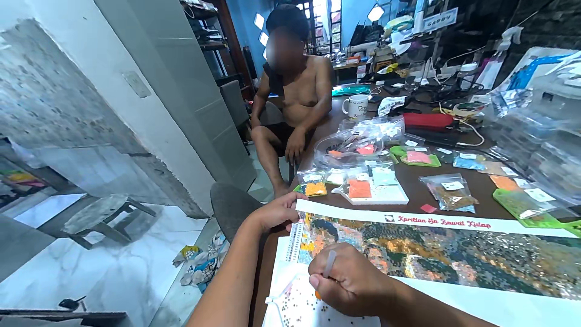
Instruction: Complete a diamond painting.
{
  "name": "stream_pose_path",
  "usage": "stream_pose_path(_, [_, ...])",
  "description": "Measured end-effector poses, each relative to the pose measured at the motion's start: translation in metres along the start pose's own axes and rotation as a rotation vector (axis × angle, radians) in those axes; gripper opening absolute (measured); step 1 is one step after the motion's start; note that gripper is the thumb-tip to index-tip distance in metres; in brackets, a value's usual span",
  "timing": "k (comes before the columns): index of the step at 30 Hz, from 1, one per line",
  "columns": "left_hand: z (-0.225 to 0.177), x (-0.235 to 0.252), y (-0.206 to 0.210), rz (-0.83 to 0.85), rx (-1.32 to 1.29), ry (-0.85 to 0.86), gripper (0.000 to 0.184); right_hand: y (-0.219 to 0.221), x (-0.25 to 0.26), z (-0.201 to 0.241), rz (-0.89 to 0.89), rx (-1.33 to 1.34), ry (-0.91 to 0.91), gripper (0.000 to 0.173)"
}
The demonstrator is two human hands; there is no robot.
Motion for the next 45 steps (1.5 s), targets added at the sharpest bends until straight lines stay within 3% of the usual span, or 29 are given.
stream_pose_path(22, [0.0,0.002,0.0,0.018,-0.002,0.012,0.047,0.003,0.001,0.0,0.06,0.01,0.002,0.034])
stream_pose_path(29, [0.001,0.003,-0.002,0.013,-0.008,-0.01,0.047,-0.018,0.005,-0.017,-0.134,0.132,0.176,0.032])
stream_pose_path(33, [0.002,0.003,-0.002,0.011,0.005,-0.008,0.047,-0.033,0.001,-0.034,-0.237,0.059,0.312,0.032])
stream_pose_path(45, [0.002,0.003,-0.002,0.014,-0.019,-0.025,0.043,-0.025,-0.008,-0.052,-0.138,-0.106,0.408,0.031])
Point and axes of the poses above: each hand's wrist, its own x-axis towards the middle knuckle, its own y-axis out of the palm, z = x × y, the point moved 6 cm from there along x, towards the middle knuckle, and after that the axes turned 8 degrees about -y, right-handed, at the moved point
